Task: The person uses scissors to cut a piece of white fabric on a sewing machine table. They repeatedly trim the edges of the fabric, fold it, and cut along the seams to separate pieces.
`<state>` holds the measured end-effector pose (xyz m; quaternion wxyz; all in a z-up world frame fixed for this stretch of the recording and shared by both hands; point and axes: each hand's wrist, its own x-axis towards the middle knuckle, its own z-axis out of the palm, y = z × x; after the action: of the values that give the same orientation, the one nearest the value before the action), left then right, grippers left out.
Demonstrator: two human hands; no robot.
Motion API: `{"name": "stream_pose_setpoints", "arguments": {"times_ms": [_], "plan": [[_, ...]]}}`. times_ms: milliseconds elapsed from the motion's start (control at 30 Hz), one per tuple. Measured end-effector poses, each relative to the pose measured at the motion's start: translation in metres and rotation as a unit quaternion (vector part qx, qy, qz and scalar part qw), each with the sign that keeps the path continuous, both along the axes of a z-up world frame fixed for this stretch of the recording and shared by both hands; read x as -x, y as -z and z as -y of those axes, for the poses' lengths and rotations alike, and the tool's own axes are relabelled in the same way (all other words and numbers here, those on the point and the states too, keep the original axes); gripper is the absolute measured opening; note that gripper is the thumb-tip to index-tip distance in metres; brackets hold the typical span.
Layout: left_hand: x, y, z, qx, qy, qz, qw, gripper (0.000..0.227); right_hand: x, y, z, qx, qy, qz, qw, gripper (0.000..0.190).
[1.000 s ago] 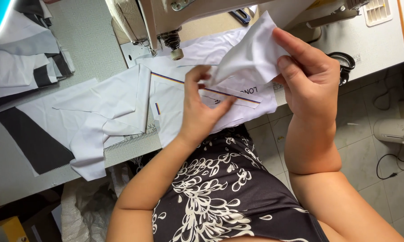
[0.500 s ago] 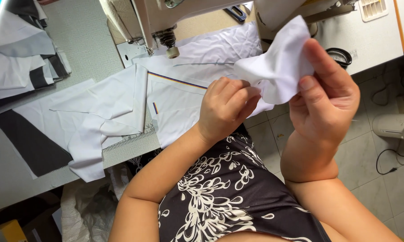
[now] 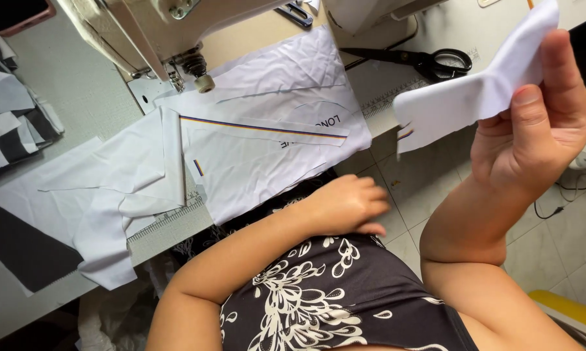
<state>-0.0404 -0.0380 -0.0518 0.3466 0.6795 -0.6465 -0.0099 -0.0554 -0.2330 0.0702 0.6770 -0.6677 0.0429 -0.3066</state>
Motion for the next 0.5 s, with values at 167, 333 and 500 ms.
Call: {"name": "stream_pose_setpoints", "arguments": {"times_ms": [167, 333, 500], "plan": [[-0.018, -0.04, -0.006, 0.259, -0.178, -0.195, 0.929, 0.034, -0.003, 0.013, -0.031, -0.035, 0.02, 0.01, 0.999, 0.049], [-0.031, -0.054, 0.001, 0.279, -0.383, -0.205, 0.857, 0.059, -0.007, 0.009, -0.083, 0.004, -0.027, -0.047, 0.999, 0.047], [-0.062, -0.054, -0.038, 0.291, -0.359, -0.224, 0.858, 0.028, -0.015, 0.004, -0.08, -0.012, -0.082, -0.069, 0.994, 0.045]]}}
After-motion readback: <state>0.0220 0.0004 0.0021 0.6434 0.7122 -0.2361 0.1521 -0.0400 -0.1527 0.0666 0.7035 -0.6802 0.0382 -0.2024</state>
